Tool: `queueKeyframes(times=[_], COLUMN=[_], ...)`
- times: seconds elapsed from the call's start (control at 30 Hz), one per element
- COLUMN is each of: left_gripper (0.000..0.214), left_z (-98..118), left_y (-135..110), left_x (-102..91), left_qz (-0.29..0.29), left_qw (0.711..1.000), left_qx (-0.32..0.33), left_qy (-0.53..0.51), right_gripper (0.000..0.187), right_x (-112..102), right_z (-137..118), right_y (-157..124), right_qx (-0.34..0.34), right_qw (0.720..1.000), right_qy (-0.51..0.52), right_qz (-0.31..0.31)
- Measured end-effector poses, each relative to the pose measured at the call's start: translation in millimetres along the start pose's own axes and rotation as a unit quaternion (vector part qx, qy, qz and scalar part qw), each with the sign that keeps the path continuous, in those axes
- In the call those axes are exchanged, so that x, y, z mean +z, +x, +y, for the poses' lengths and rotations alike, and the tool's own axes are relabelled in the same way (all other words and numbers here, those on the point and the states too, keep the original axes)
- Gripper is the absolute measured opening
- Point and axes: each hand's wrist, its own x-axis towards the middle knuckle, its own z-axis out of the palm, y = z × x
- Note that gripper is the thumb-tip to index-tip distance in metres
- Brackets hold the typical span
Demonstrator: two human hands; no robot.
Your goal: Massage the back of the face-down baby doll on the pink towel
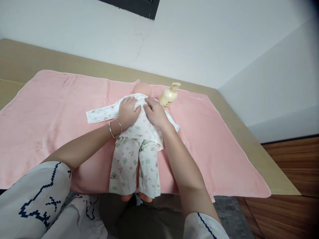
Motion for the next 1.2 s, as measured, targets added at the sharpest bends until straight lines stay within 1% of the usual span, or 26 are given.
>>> queueKeyframes(times=[0.07, 0.17, 0.27, 0.37, 0.5, 0.57, 0.63, 0.67, 0.7, 0.77, 0.83, 0.9, 0.93, 1.0, 1.13, 1.2], left_gripper=[0.034, 0.036, 0.038, 0.041, 0.042, 0.041, 0.041, 0.041, 0.040, 0.039, 0.037, 0.037, 0.036, 0.037, 0.037, 0.036], left_z=[-1, -3, -4, -4, -2, -2, -2, -2, -2, -2, -3, -4, -4, -4, -3, -2], left_y=[-1, -3, -4, -5, -5, -5, -5, -5, -5, -5, -5, -6, -6, -6, -6, -6], left_x=[0.0, -0.1, -0.1, -0.5, -1.5, -1.9, -2.2, -2.2, -2.2, -1.8, -1.2, -0.6, -0.4, -0.4, -0.7, -0.6], left_qz=[0.004, 0.013, 0.021, 0.024, 0.020, 0.018, 0.017, 0.016, 0.015, 0.013, 0.013, 0.016, 0.017, 0.018, 0.021, 0.023], left_qw=[1.000, 0.999, 0.999, 0.998, 0.998, 0.999, 0.999, 0.999, 0.999, 0.998, 0.998, 0.998, 0.998, 0.998, 0.998, 0.998], left_qx=[0.001, 0.010, 0.011, 0.008, 0.004, 0.001, 0.000, 0.000, 0.000, 0.001, 0.000, -0.002, -0.003, -0.003, -0.004, -0.007], left_qy=[-0.013, -0.033, -0.044, -0.050, -0.051, -0.050, -0.050, -0.050, -0.051, -0.054, -0.056, -0.057, -0.057, -0.059, -0.060, -0.061], right_gripper=[0.041, 0.044, 0.045, 0.046, 0.051, 0.051, 0.051, 0.051, 0.051, 0.053, 0.055, 0.055, 0.055, 0.052, 0.050, 0.051], right_x=[0, 8, 13, 9, 6, 9, 11, 10, 8, 1, -6, -8, -6, 4, 25, 30], right_z=[-3, -8, -12, -17, -24, -24, -24, -24, -24, -25, -26, -25, -24, -20, -14, -13], right_y=[-1, -3, -4, -6, -8, -8, -7, -7, -7, -8, -9, -10, -10, -10, -8, -7], right_qx=[-0.012, 0.016, 0.057, 0.068, 0.072, 0.080, 0.086, 0.087, 0.087, 0.088, 0.093, 0.096, 0.096, 0.089, 0.093, 0.097], right_qw=[1.000, 0.999, 0.998, 0.997, 0.993, 0.994, 0.995, 0.996, 0.996, 0.996, 0.992, 0.987, 0.985, 0.988, 0.994, 0.993], right_qy=[0.014, 0.004, 0.003, 0.009, -0.002, -0.019, -0.031, -0.030, -0.025, -0.007, 0.006, 0.010, 0.009, -0.003, -0.041, -0.048], right_qz=[0.014, 0.040, 0.032, 0.030, 0.092, 0.073, 0.027, 0.010, 0.007, 0.034, 0.084, 0.128, 0.140, 0.127, 0.043, 0.038])
